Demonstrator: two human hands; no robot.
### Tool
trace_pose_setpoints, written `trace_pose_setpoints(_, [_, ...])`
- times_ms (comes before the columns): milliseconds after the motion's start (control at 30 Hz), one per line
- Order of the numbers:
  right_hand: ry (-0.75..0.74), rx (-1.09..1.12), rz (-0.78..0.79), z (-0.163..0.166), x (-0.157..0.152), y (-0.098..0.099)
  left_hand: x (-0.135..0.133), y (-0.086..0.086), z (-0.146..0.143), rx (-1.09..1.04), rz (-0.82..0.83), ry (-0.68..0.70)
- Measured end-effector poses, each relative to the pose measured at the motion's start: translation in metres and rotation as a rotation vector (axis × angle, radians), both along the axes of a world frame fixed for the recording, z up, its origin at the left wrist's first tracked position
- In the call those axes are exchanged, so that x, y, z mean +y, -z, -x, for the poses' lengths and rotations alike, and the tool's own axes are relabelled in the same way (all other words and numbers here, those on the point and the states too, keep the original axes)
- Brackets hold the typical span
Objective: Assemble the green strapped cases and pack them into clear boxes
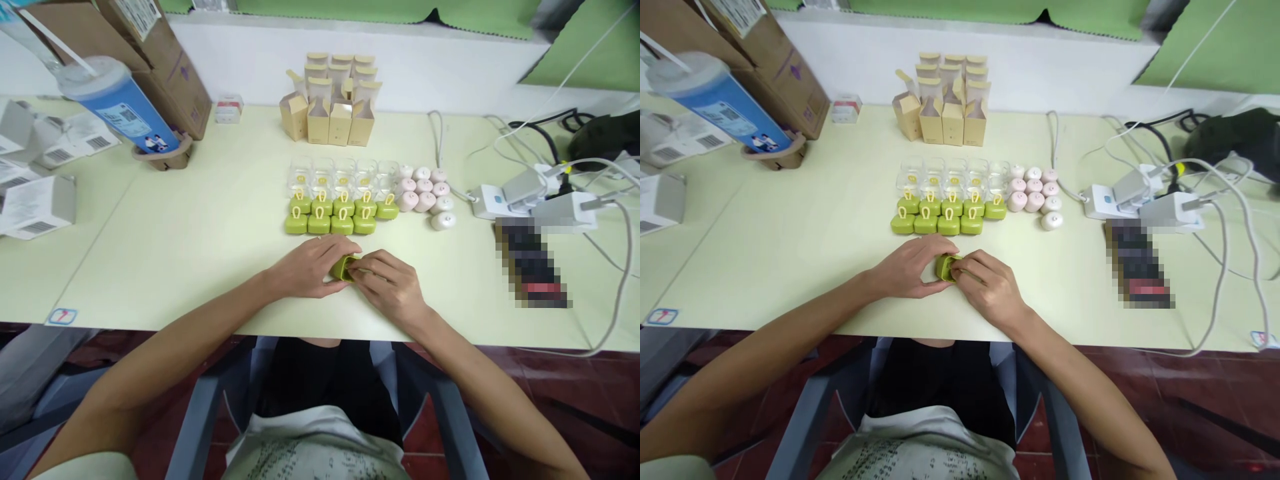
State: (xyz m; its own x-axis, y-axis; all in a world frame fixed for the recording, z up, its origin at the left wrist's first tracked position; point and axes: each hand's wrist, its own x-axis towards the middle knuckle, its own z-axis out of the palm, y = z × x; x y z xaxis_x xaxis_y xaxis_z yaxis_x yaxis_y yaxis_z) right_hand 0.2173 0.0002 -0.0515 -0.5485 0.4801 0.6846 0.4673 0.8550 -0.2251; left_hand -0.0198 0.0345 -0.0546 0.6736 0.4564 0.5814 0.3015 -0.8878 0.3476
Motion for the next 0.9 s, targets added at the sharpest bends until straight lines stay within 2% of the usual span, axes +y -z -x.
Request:
trace_pose_setpoints(200, [-0.043,0.003,-0.059,0.000,0.006,0.001,-0.001,-0.001,0.001,-0.017,0.059,-0.022])
trace_pose_setpoints(433, [-0.202,-0.056,0.038,-0.005,0.009,-0.004,-0.003,0.007,0.000,-0.049,0.118,-0.030])
trace_pose_setpoints(667, [-0.221,0.013,0.111,-0.010,0.007,-0.007,0.000,0.008,0.000,-0.074,0.136,-0.043])
trace_pose_setpoints(900, [-0.192,-0.053,0.064,-0.006,0.008,-0.002,-0.001,0.009,0.001,-0.085,0.161,-0.028])
